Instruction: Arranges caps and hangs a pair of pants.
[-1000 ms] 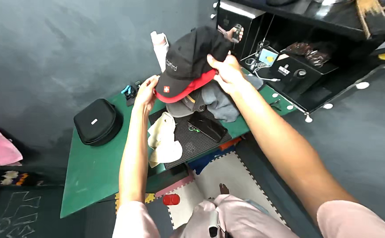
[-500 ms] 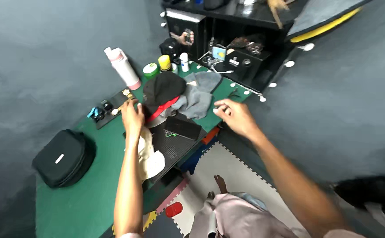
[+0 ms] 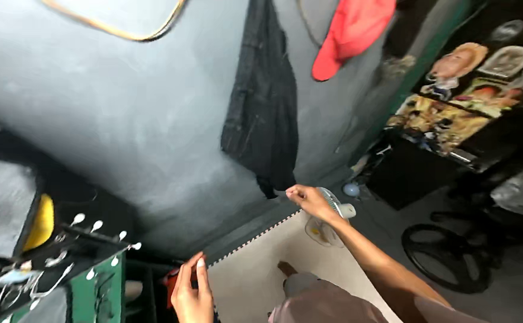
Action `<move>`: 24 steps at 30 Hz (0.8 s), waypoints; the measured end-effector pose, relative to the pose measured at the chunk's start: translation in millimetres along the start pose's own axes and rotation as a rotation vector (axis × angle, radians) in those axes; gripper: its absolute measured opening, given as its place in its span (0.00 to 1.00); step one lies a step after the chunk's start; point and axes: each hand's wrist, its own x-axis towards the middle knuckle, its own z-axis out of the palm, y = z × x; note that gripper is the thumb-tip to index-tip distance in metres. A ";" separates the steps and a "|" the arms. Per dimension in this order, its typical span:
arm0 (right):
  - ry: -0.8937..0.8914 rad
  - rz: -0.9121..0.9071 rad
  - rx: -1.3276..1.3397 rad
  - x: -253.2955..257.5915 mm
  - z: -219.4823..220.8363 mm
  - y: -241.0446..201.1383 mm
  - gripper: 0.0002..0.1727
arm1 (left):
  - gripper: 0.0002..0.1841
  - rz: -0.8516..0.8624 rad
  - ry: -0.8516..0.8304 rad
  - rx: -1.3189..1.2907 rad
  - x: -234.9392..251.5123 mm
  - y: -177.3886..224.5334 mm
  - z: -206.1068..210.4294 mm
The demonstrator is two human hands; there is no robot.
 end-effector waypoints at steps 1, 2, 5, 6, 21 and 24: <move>0.075 -0.009 0.011 6.4 -22.1 2.4 0.18 | 0.15 0.046 -0.016 -0.011 16.2 10.9 14.2; 0.137 -0.020 0.023 13.4 -43.0 3.4 0.18 | 0.15 0.091 -0.029 -0.017 30.9 22.4 26.4; 0.308 -0.070 0.062 39.4 -106.3 -0.5 0.17 | 0.15 0.200 -0.054 -0.025 69.3 57.2 60.3; 0.362 -0.100 0.068 49.5 -128.8 -3.4 0.17 | 0.15 0.232 -0.066 -0.037 80.1 68.6 71.4; 0.981 -0.282 -0.007 312.6 -399.6 -40.9 0.23 | 0.13 0.460 -0.198 -0.238 202.5 238.1 282.4; 1.182 -0.527 0.117 305.6 -424.6 -52.2 0.19 | 0.13 0.512 -0.207 -0.313 226.6 276.8 307.3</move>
